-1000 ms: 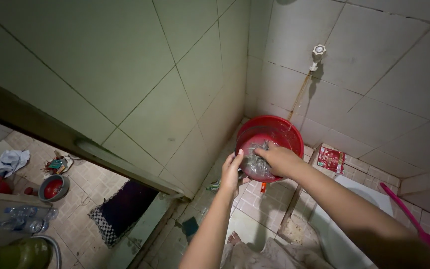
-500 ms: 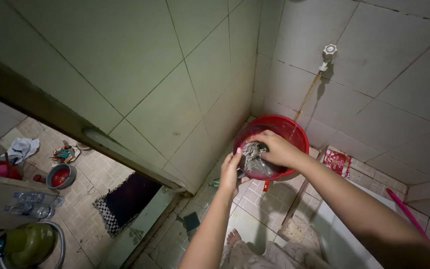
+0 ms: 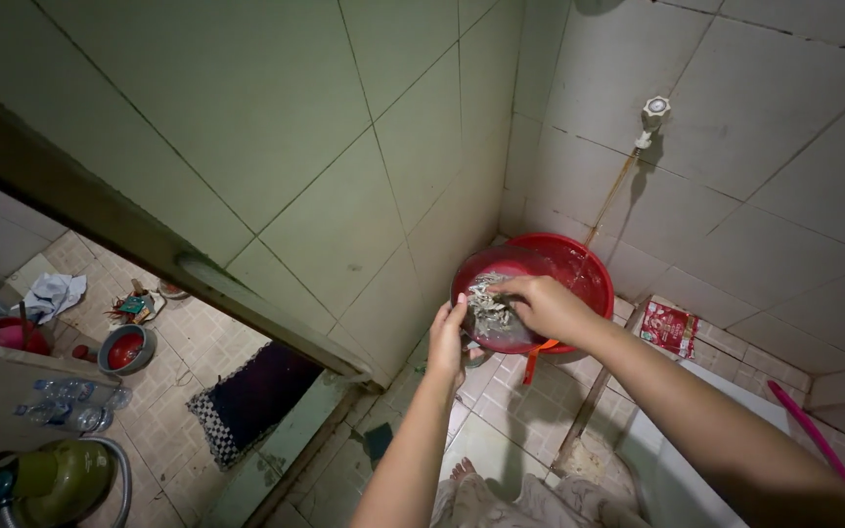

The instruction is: Washing dried fish in a red basin under a faucet in a washroom.

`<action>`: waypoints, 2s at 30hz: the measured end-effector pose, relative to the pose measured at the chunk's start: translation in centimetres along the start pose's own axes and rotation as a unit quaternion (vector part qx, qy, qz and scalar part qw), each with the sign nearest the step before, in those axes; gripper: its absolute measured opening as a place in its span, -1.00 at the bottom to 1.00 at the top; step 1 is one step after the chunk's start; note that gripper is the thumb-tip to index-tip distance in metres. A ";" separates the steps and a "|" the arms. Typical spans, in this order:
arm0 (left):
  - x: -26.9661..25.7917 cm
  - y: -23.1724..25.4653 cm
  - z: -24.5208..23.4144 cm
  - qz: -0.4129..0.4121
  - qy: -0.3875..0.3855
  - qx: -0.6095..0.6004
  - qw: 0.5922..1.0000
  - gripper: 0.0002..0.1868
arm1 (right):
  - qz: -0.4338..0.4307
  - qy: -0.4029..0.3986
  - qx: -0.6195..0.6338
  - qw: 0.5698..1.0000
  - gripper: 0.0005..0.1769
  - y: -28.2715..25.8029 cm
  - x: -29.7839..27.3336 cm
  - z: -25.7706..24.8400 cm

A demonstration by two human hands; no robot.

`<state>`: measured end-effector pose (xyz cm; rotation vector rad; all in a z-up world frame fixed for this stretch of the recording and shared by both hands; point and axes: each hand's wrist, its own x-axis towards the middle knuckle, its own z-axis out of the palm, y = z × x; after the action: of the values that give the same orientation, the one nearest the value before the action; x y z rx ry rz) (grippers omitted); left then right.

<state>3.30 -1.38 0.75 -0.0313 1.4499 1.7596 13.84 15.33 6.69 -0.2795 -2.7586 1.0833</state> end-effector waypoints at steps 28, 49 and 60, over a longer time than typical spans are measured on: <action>1.0 2.7 -0.5 0.016 0.002 -0.032 0.999 -0.59 | -0.051 0.164 -0.104 0.980 -0.39 5.5 -0.9 -1.3; 5.0 -0.5 -2.5 -0.005 -0.066 0.008 0.998 -0.54 | 0.298 0.004 0.566 0.769 -0.26 3.6 -2.6 -0.4; 4.0 -0.4 -0.8 0.004 -0.010 0.078 0.997 -0.48 | 0.286 0.040 0.587 0.757 -0.35 6.3 -3.1 1.0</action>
<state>0.49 0.22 -1.83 0.0746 1.5710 1.6431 17.30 18.49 1.40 -0.9161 -1.3892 2.5458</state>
